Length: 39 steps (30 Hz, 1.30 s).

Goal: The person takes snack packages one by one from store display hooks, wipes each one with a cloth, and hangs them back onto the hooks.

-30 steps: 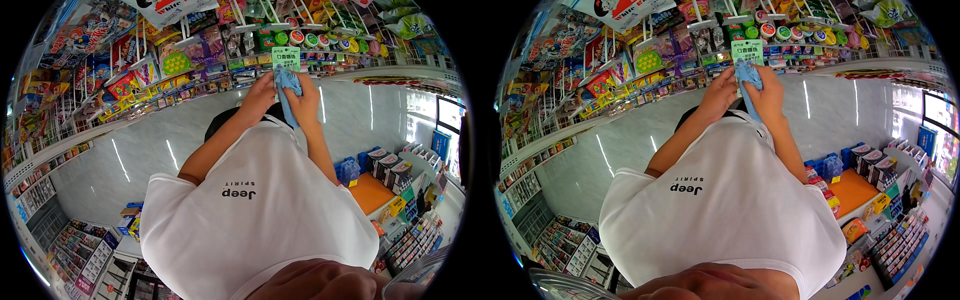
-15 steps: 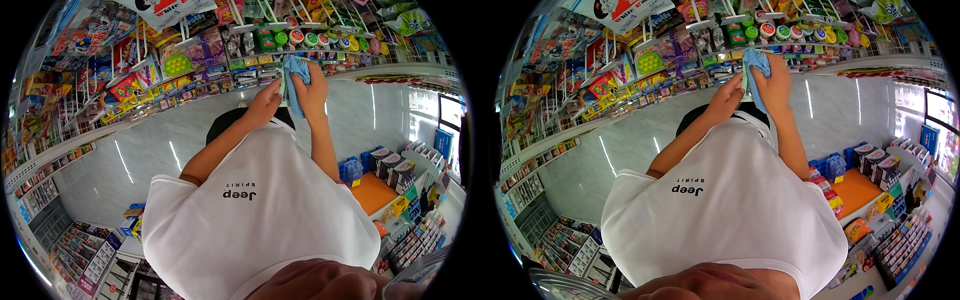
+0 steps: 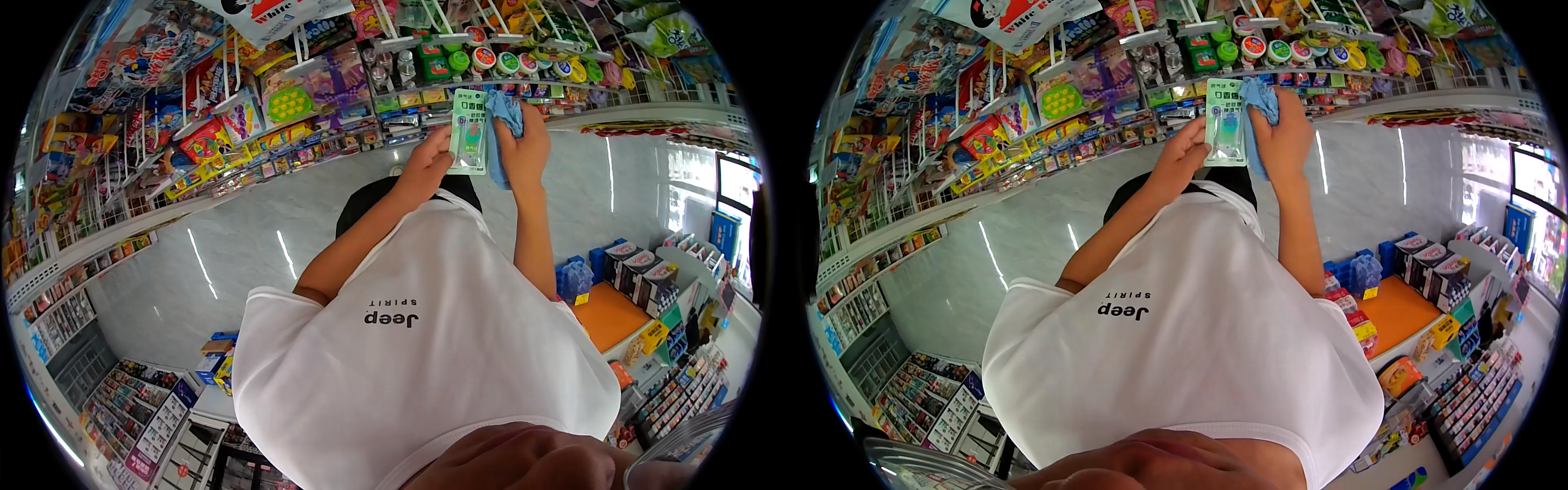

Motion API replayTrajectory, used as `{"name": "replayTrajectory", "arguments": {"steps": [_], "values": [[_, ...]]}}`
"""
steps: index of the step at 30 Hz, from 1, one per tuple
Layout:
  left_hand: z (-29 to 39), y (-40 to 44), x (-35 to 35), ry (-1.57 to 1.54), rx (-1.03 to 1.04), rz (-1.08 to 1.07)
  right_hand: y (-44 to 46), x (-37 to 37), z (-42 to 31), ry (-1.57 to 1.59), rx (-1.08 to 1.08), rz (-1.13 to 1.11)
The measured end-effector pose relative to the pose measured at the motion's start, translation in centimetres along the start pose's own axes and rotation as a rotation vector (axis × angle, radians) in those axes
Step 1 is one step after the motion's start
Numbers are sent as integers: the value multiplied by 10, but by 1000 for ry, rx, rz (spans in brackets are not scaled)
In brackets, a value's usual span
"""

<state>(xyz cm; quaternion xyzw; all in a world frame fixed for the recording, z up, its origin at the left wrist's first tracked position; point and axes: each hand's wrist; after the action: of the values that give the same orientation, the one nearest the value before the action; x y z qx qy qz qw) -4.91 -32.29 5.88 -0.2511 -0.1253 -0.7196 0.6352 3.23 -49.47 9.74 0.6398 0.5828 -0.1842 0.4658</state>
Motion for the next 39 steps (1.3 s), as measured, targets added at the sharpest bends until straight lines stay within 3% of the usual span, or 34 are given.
{"name": "replayTrajectory", "arguments": {"steps": [10,19,24,31,39], "values": [[0,4,-1,-322,-93,147,-40,-2,-7,93,55,-134],[1,2,-5,-166,-135,-27,-30,-8,3,72,50,-82],[5,1,2,-364,-123,-101,-37,-2,1,112,20,-82],[-3,3,-1,-193,-59,-51,-43,2,-14,341,168,-145],[-8,6,-6,-312,-99,-34,-48,1,-11,600,286,-227]]}}
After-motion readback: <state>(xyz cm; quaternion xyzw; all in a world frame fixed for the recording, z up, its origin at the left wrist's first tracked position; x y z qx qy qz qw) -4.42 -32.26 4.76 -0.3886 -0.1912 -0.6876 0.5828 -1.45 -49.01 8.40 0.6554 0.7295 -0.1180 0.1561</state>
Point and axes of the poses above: each hand's wrist, its own y-axis towards the middle knuckle, its own x-axis out of the palm, z = x × y, and after that the axes turned 9 degrees about -y, right-handed
